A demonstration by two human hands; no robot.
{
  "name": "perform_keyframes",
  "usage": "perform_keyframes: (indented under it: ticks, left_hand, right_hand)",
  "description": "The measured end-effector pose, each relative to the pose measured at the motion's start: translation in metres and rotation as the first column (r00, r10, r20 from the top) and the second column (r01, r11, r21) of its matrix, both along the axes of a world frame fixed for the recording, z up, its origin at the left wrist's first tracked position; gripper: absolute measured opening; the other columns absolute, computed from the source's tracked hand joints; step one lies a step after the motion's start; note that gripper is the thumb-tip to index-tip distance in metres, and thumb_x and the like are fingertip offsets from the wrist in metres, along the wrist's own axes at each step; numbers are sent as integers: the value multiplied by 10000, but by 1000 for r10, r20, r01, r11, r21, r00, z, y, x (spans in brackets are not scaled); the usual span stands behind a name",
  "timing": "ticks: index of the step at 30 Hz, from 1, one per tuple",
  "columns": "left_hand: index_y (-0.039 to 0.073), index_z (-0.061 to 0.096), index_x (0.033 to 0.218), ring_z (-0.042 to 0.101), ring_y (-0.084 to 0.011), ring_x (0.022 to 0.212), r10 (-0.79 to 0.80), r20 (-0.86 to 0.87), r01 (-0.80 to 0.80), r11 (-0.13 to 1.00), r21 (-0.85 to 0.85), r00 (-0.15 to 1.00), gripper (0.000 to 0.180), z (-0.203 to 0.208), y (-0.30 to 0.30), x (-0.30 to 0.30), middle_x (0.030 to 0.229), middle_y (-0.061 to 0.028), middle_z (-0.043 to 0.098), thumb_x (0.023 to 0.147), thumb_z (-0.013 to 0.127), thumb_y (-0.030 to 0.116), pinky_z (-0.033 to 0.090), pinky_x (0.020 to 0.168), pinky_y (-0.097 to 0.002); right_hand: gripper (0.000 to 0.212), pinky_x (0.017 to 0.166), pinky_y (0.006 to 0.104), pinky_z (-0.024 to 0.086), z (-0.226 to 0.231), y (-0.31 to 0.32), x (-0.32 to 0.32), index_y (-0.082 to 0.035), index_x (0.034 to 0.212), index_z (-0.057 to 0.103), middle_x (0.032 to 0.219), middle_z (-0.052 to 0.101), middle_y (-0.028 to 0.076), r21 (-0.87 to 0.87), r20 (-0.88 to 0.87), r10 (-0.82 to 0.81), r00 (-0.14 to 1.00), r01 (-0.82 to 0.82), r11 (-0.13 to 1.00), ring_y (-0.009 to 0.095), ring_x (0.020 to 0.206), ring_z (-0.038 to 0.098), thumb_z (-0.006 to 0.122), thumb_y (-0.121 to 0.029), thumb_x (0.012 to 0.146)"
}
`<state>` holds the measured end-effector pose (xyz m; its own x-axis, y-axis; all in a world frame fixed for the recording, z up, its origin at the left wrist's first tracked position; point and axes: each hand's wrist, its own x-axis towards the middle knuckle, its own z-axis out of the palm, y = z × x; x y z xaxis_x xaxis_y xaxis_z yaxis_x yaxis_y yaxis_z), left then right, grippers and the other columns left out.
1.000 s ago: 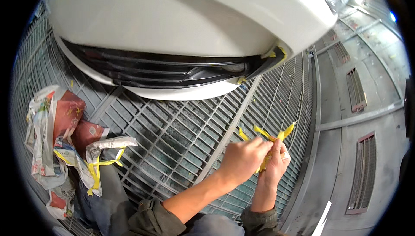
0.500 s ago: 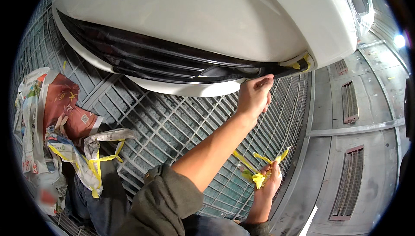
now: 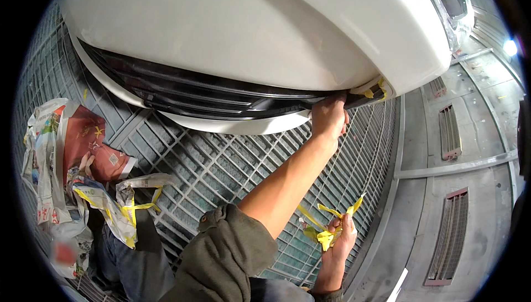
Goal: The person removes masking tape and newspaper coverings from the front bumper and headlight area of a white car. They peel off strips of yellow tape and crumpled newspaper, revealing the painted surface underneath.
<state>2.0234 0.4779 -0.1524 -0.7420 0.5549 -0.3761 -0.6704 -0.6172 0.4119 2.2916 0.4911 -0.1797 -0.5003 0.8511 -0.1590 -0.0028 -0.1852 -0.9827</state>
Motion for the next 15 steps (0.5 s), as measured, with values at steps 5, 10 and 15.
perform_keyframes:
  ticks: [5, 10, 15]
  left_hand:
    - [35, 609, 869, 372, -96, 380, -20, 57, 15, 996, 88, 998, 217, -4, 5, -5, 538, -31, 481, 934, 577, 239, 267, 341, -242]
    - [57, 569, 817, 349, -79, 382, -15, 74, 6, 992, 122, 997, 197, -4, 6, -4, 538, -17, 464, 922, 601, 220, 235, 340, -229]
    - [54, 581, 793, 356, -80, 380, -8, 111, -14, 980, 197, 994, 211, -7, 7, -6, 543, -25, 481, 901, 645, 223, 237, 344, -230]
  right_hand:
    - [218, 517, 237, 385, -1, 3, 1, -38, 901, 581, 699, 531, 32, -18, -2, 6, 1000, -6, 1000, 119, 574, 490, 597, -245, 969]
    - [217, 522, 234, 388, -4, 6, 2, -38, 905, 580, 699, 532, 32, -41, -6, 2, 1000, -2, 999, 118, 577, 491, 595, -245, 970]
    - [211, 524, 234, 390, -3, 6, 0, -42, 909, 580, 709, 538, 31, -51, -12, 12, 1000, -13, 999, 115, 578, 492, 589, -243, 974]
